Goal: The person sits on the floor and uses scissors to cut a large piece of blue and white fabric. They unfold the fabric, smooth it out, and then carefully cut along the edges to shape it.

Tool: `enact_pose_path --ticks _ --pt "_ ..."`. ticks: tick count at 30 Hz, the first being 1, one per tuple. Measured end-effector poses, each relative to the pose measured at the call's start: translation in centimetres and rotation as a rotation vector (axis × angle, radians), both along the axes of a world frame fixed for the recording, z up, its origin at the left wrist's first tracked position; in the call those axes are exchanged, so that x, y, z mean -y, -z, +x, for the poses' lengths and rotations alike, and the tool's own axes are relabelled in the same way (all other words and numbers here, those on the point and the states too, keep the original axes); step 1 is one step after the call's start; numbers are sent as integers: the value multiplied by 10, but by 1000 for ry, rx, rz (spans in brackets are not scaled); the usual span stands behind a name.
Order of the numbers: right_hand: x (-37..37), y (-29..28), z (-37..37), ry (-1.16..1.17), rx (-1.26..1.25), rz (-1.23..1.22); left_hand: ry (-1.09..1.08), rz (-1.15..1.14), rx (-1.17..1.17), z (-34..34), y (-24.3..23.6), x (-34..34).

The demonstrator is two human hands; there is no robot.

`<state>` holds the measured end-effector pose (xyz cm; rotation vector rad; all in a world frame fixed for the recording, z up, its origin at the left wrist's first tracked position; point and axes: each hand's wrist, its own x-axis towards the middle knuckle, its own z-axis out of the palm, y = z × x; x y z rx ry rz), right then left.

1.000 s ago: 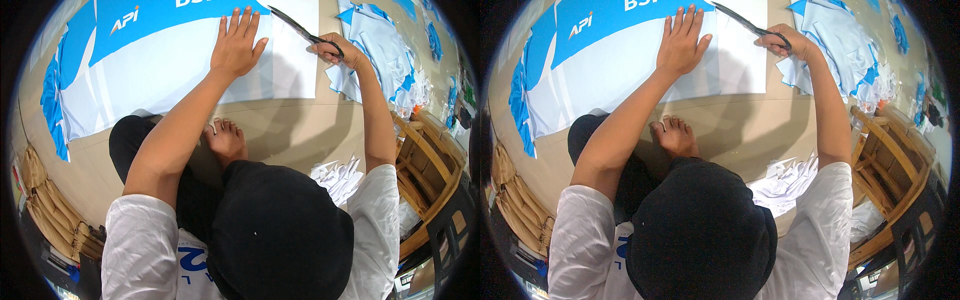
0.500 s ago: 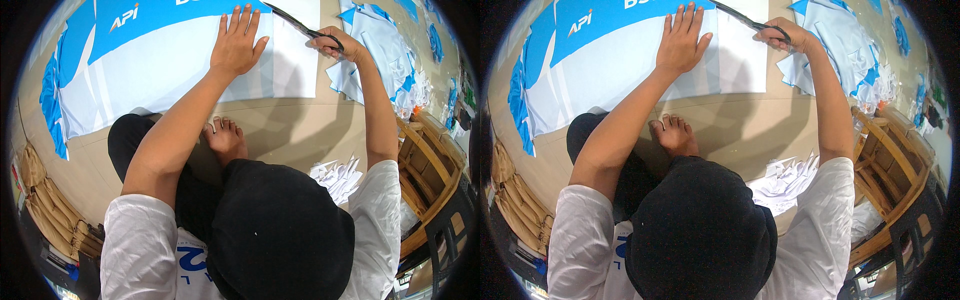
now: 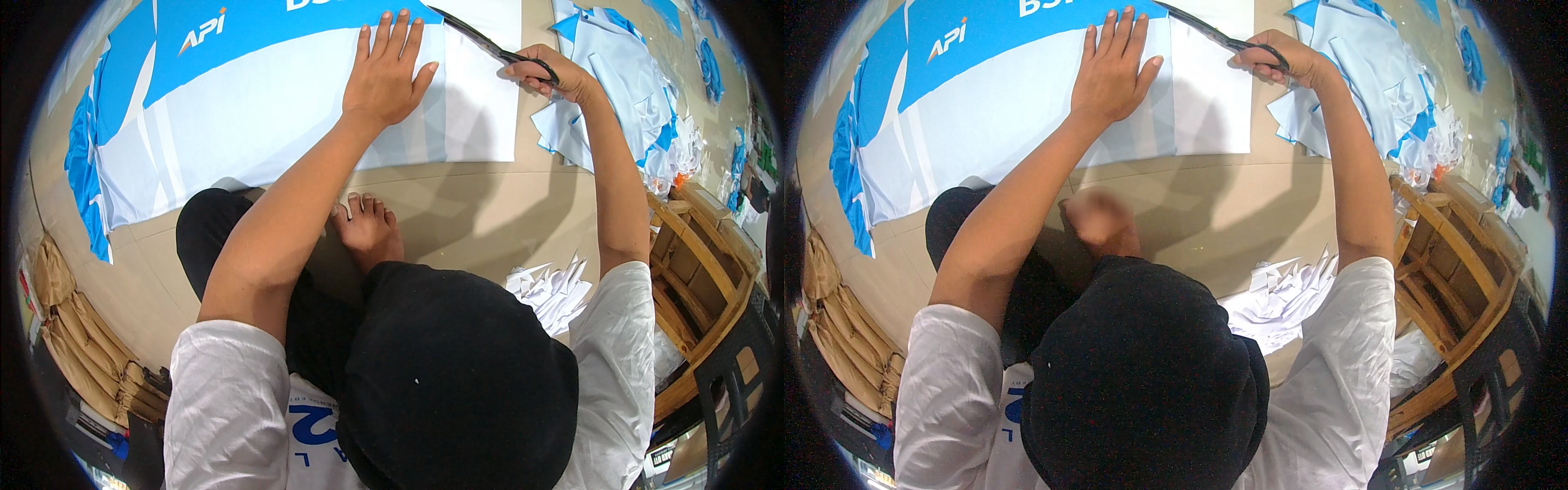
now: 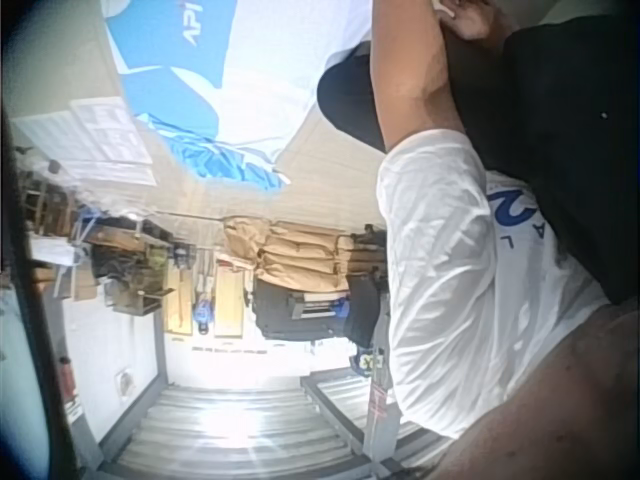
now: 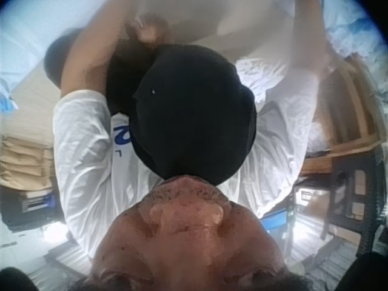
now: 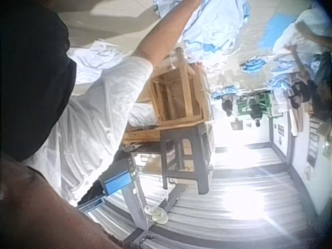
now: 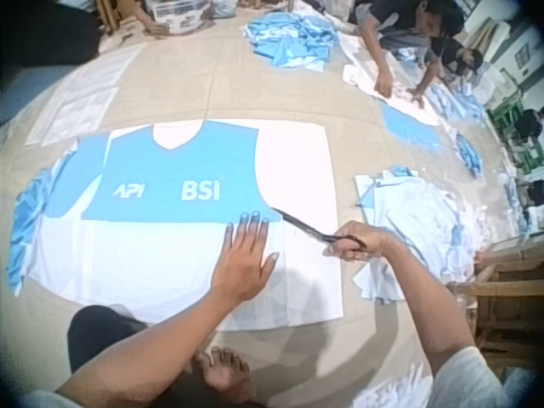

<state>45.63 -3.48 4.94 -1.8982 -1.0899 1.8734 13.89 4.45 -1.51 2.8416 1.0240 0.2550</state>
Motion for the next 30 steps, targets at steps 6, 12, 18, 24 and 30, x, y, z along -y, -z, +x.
enact_pose_path --ticks 6,12,18,24,30 --pt "0 -3 -2 26 -4 12 1 -8 7 0 1 0" --pt "4 2 -2 0 81 20 3 -4 10 0 1 0" --pt "5 -4 -7 38 33 6 8 -16 42 -1 -1 -1" --pt "5 -7 -19 40 103 18 63 -159 165 -2 -13 -6" --pt "4 -5 -28 76 63 51 61 -156 168 -2 -13 -6"
